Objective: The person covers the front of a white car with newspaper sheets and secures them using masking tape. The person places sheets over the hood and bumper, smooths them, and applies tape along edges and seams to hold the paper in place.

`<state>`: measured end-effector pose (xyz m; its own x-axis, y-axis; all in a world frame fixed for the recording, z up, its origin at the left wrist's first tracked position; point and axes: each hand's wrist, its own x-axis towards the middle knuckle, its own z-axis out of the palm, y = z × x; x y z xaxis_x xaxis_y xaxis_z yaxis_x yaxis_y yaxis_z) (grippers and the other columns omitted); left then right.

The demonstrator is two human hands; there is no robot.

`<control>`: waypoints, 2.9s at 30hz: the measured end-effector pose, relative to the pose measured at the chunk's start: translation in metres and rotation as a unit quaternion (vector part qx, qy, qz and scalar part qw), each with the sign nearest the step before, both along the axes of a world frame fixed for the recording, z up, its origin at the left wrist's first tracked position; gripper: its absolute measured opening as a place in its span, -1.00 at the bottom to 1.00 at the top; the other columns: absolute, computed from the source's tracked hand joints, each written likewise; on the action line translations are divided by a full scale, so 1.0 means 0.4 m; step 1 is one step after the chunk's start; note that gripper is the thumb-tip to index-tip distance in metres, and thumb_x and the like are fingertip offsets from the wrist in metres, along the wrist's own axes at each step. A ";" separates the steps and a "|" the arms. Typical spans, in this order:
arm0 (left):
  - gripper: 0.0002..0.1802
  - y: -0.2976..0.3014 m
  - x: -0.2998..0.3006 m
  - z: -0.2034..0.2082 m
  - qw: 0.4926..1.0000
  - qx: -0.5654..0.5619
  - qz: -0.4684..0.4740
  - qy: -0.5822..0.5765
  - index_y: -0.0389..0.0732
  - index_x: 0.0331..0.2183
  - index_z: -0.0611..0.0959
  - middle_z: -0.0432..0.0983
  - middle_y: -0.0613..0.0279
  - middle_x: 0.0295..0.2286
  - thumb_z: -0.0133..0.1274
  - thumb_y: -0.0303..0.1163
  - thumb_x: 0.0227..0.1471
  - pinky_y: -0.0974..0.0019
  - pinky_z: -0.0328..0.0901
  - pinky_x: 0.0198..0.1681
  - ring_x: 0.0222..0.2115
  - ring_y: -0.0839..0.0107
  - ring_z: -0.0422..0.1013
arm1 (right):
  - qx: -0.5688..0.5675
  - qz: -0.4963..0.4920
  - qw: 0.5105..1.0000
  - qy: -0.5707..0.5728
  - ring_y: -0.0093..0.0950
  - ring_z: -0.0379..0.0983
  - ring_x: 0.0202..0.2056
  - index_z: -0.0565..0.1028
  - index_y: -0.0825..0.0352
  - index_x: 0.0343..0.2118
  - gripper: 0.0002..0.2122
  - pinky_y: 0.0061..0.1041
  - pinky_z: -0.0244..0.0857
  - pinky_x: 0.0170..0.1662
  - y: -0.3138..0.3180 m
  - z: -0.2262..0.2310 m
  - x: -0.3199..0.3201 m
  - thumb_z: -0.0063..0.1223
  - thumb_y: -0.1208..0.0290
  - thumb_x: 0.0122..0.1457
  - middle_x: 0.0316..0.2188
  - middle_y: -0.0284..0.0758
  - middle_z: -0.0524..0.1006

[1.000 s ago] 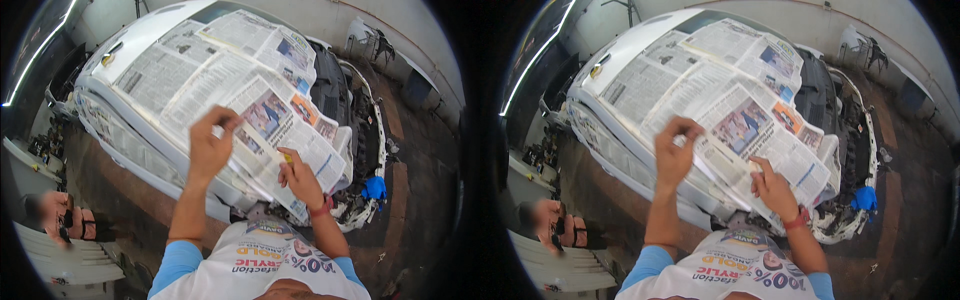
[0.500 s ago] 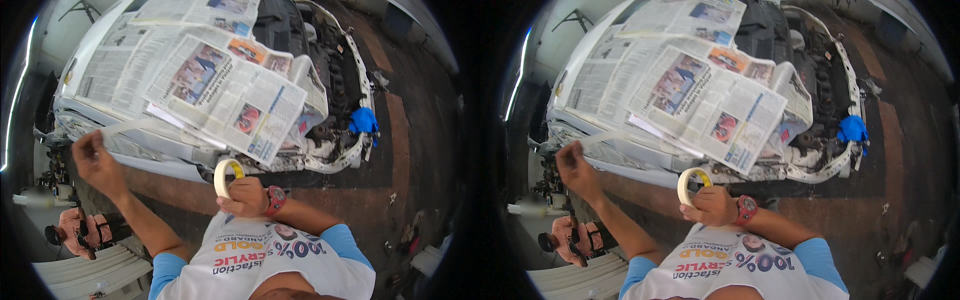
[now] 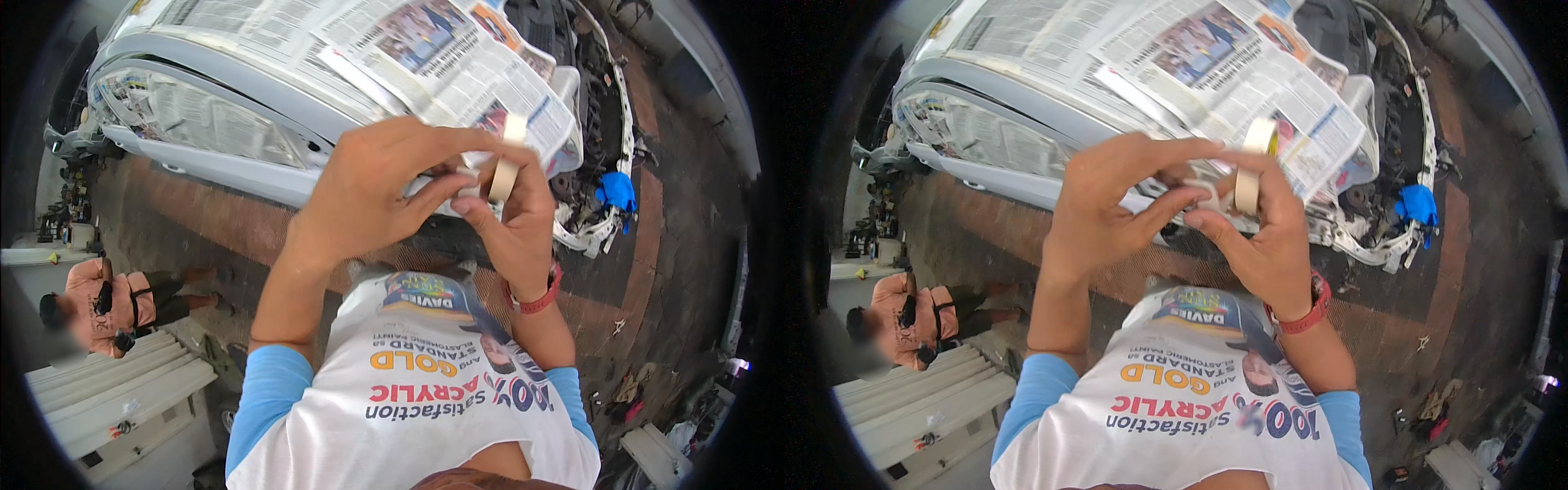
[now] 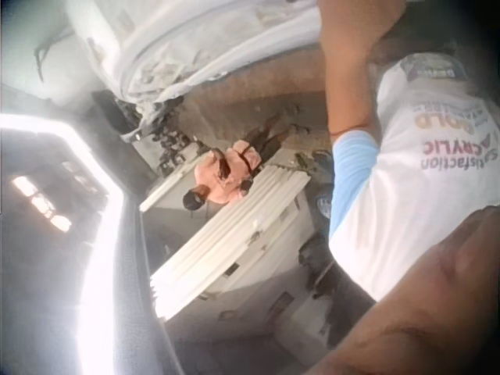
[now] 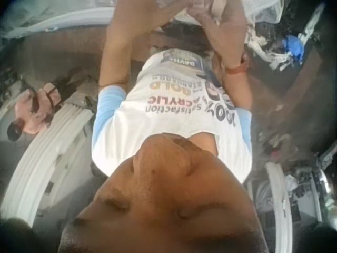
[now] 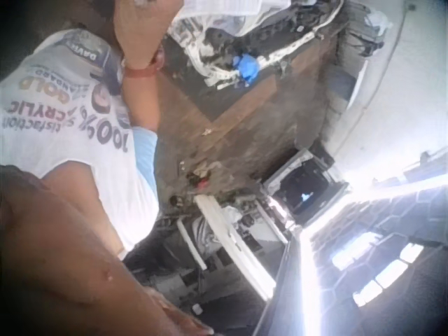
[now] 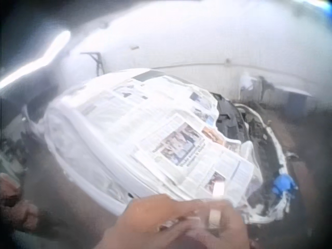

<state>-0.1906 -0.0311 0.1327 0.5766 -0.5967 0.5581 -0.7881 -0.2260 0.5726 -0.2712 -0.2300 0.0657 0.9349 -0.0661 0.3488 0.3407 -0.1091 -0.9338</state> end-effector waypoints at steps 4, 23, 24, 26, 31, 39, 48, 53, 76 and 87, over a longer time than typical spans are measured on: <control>-0.67 0.296 0.025 -0.050 0.994 -0.060 0.088 -0.032 -0.18 -0.14 0.84 0.76 0.18 -0.32 0.44 -0.60 0.00 0.21 0.50 -0.24 -0.34 0.22 0.67 | -0.065 0.034 0.987 0.145 -0.69 0.42 -0.39 0.70 0.33 -0.04 -0.75 -0.53 0.35 -0.27 0.205 -0.052 0.027 0.47 0.43 0.26 -0.44 -0.45 0.64; -0.92 0.839 0.330 -0.029 0.952 -0.160 0.257 0.044 -0.31 -0.25 0.76 0.77 0.10 -0.36 0.34 -0.52 0.23 0.32 0.55 -0.19 -0.35 0.35 0.70 | -0.041 -0.142 0.989 0.020 -0.77 0.36 -0.41 0.70 0.34 -0.27 -0.78 -0.66 0.22 -0.32 0.553 0.114 0.539 0.45 0.27 0.30 -0.47 -0.59 0.56; -0.92 0.820 0.376 -0.007 0.961 -0.119 0.251 -0.002 -0.29 -0.27 0.74 0.75 0.12 -0.39 0.32 -0.50 0.24 0.30 0.53 -0.25 -0.37 0.35 0.69 | -0.043 -0.150 0.988 0.002 -0.76 0.36 -0.42 0.70 0.34 -0.29 -0.76 -0.66 0.21 -0.32 0.527 0.131 0.593 0.46 0.23 0.29 -0.48 -0.58 0.55; -0.93 0.782 0.476 0.040 0.967 -0.107 0.231 -0.011 -0.29 -0.27 0.74 0.74 0.15 -0.40 0.30 -0.49 0.24 0.28 0.52 -0.28 -0.38 0.34 0.67 | -0.067 -0.175 0.982 -0.019 -0.72 0.36 -0.45 0.68 0.35 -0.34 -0.66 -0.64 0.21 -0.32 0.486 0.179 0.712 0.49 0.12 0.23 -0.51 -0.54 0.54; -0.89 0.670 0.750 0.152 0.965 -0.105 0.236 0.037 -0.27 -0.22 0.72 0.70 0.17 -0.43 0.25 -0.49 0.20 0.26 0.51 -0.28 -0.41 0.35 0.63 | -0.127 -0.130 0.980 -0.084 -0.68 0.44 -0.41 0.70 0.28 -0.32 -0.67 -0.62 0.26 -0.31 0.370 0.283 1.096 0.48 0.06 0.20 -0.44 -0.46 0.63; -0.83 0.498 1.271 0.233 0.942 0.121 0.311 -0.030 -0.18 -0.21 0.77 0.76 0.15 -0.45 0.27 -0.37 0.14 0.20 0.49 -0.23 -0.40 0.28 0.67 | -0.145 -0.149 0.977 -0.057 -0.45 0.58 -0.48 0.70 0.34 -0.50 -0.64 -0.37 0.46 -0.31 0.239 0.332 1.781 0.53 0.09 0.02 -0.56 -0.32 0.66; -0.77 0.391 1.685 0.207 0.922 0.221 0.298 -0.109 -0.04 -0.19 0.88 0.77 0.15 -0.46 0.23 -0.32 0.12 0.09 0.53 -0.19 -0.39 0.15 0.69 | -0.253 -0.343 0.904 -0.025 -0.14 0.74 -0.16 0.80 0.24 -0.23 -0.71 -0.19 0.58 -0.01 0.250 0.254 2.247 0.36 0.15 0.08 -0.23 -0.16 0.79; -0.78 0.365 1.795 0.191 0.934 0.200 0.285 -0.082 0.04 -0.18 0.91 0.75 0.08 -0.47 0.26 -0.29 0.14 0.03 0.55 -0.13 -0.37 0.05 0.69 | -0.313 -0.362 0.878 0.007 -0.13 0.73 -0.02 0.79 0.13 -0.04 -0.64 -0.17 0.60 0.09 0.275 0.238 2.335 0.27 0.21 0.10 -0.07 -0.19 0.79; -0.46 0.353 1.727 0.186 0.799 0.515 0.174 -0.257 -0.23 0.07 0.79 0.66 0.06 0.15 0.01 0.01 0.46 -0.03 0.26 0.39 0.24 0.05 0.47 | -0.651 -0.178 0.737 -0.019 0.00 0.73 -0.05 0.77 0.20 -0.02 -0.69 -0.02 0.57 0.07 0.158 0.205 2.535 0.08 0.31 0.29 -0.07 -0.03 0.76; -0.46 0.775 1.332 0.299 0.916 0.285 0.076 -0.270 -0.14 0.23 0.70 0.48 -0.10 0.32 0.30 -0.20 0.29 -0.06 0.21 0.46 0.37 -0.09 0.33 | -0.570 -0.051 0.812 -0.114 0.13 0.52 0.05 0.62 0.41 0.03 -0.69 0.12 0.36 0.18 0.437 0.190 2.017 0.03 0.30 0.43 -0.02 0.14 0.63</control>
